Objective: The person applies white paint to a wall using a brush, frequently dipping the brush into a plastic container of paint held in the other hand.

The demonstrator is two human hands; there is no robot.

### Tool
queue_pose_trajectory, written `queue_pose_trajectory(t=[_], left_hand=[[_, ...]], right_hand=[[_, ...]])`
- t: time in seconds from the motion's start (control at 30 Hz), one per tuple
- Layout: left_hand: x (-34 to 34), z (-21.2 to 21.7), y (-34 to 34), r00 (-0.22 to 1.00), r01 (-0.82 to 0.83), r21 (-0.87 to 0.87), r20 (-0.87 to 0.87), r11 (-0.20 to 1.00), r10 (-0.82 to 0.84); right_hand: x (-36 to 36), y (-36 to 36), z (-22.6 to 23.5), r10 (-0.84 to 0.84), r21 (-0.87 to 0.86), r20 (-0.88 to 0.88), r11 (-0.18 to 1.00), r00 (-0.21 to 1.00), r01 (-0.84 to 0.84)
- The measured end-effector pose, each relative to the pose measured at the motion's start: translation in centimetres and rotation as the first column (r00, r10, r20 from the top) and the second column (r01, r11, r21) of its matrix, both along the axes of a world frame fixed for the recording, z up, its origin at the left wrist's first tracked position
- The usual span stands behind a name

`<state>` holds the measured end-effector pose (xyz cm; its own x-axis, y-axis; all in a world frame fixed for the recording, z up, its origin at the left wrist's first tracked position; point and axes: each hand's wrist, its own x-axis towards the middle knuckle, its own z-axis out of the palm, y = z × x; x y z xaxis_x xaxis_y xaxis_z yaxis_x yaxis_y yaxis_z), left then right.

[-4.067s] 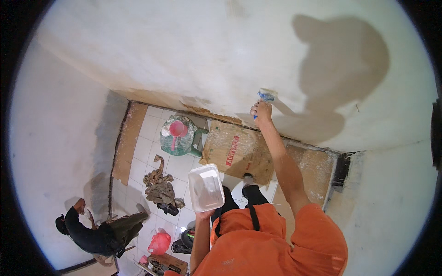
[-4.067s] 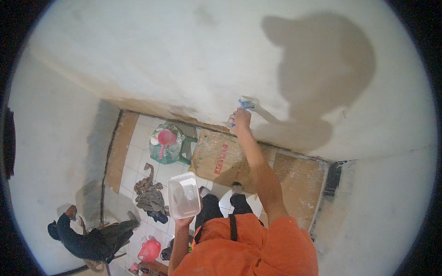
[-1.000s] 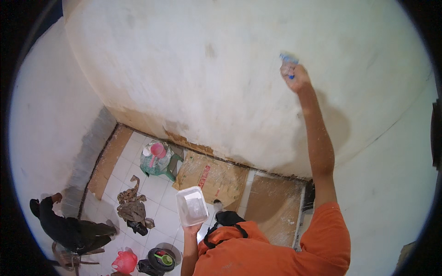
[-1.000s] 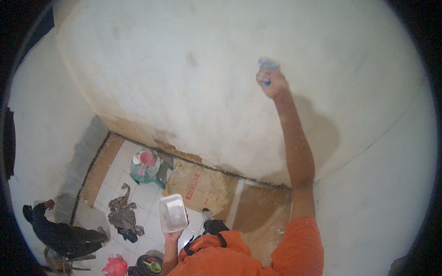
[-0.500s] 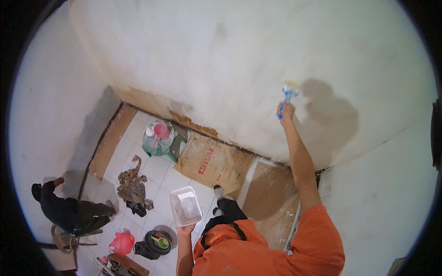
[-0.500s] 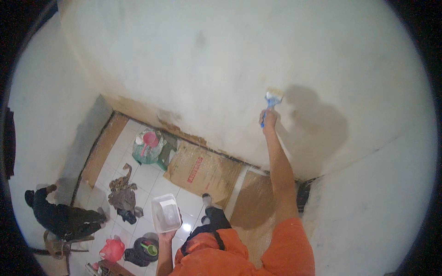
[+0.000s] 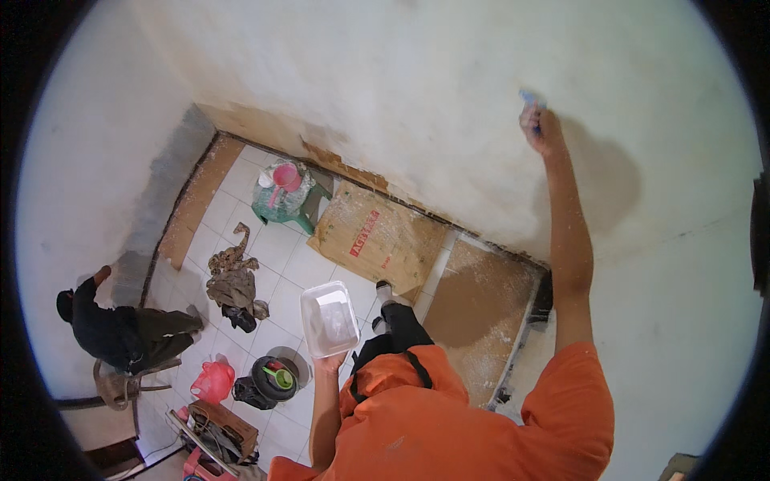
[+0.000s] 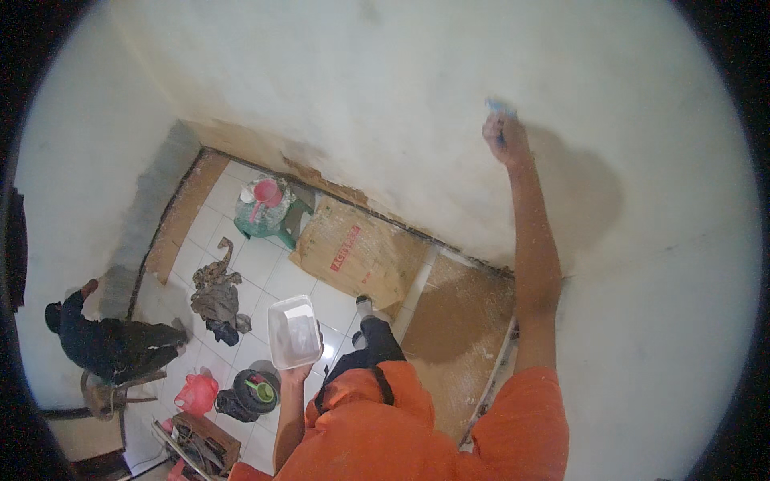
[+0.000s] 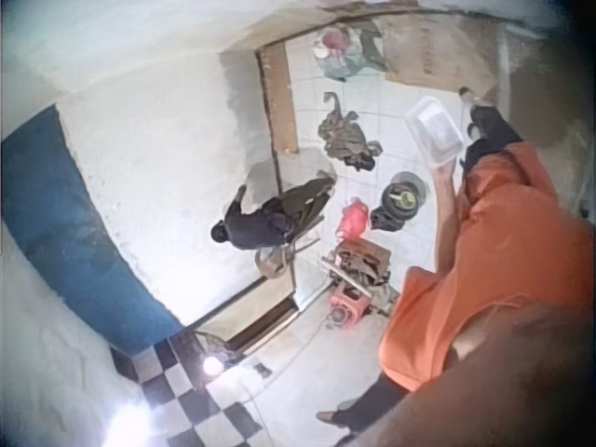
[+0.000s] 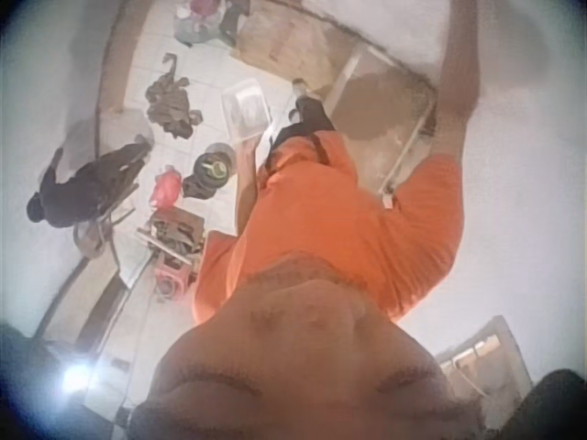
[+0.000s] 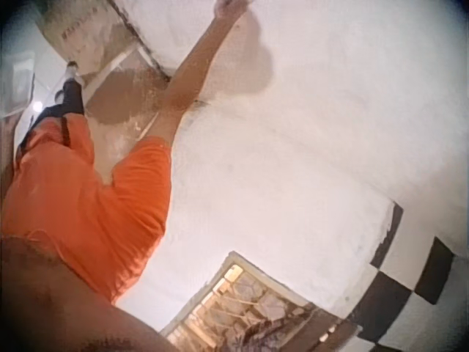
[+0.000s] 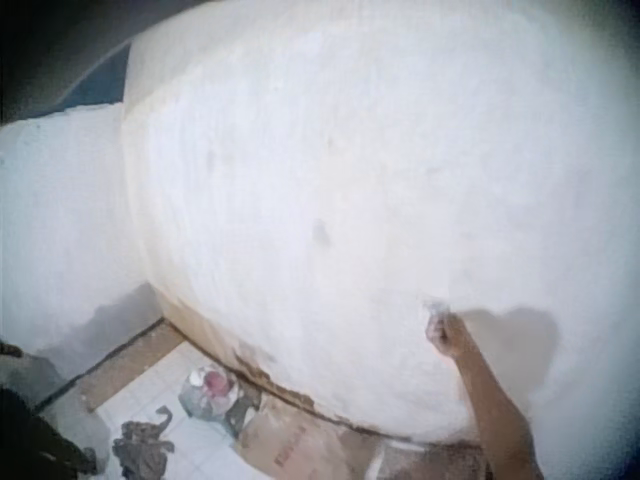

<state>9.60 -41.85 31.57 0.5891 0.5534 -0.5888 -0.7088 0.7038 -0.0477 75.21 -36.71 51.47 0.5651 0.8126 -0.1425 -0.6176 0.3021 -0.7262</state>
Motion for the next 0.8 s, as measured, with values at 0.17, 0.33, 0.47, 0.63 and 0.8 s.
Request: queue_pose_trajectory(t=[0.17,0.33,0.47,0.63,0.8], left_hand=[[0.5,-1.8,-0.2,0.998,0.071,0.035,-0.001,0.997,-0.071],[1.4,-2.8,-0.6,0.995,0.072,-0.034,0.076,0.997,-0.069],[1.0,-6.9,-1.0,0.997,0.069,-0.058,0.025,0.996,-0.067],[-0.3,-13.8,-2.3,0.985,0.075,-0.025,-0.155,0.997,-0.078],[4.2,-17.7,-1.2,0.994,0.065,-0.017,-0.092,0.998,-0.066]], right_hand=[[-9.3,-0.6,10.2,-0.181,0.011,0.479,0.980,0.859,0.201],[-10.8,0.9,2.1,-0.400,0.016,0.441,0.898,0.803,0.439],[-8.2,2.2,-13.4,-0.405,-0.251,0.205,0.858,0.891,0.448],[-8.0,0.9,-33.4,-0.482,-0.500,0.121,0.726,0.868,0.473],[-5.8,0.0,-49.7,-0.382,-0.650,-0.074,0.719,0.921,0.246]])
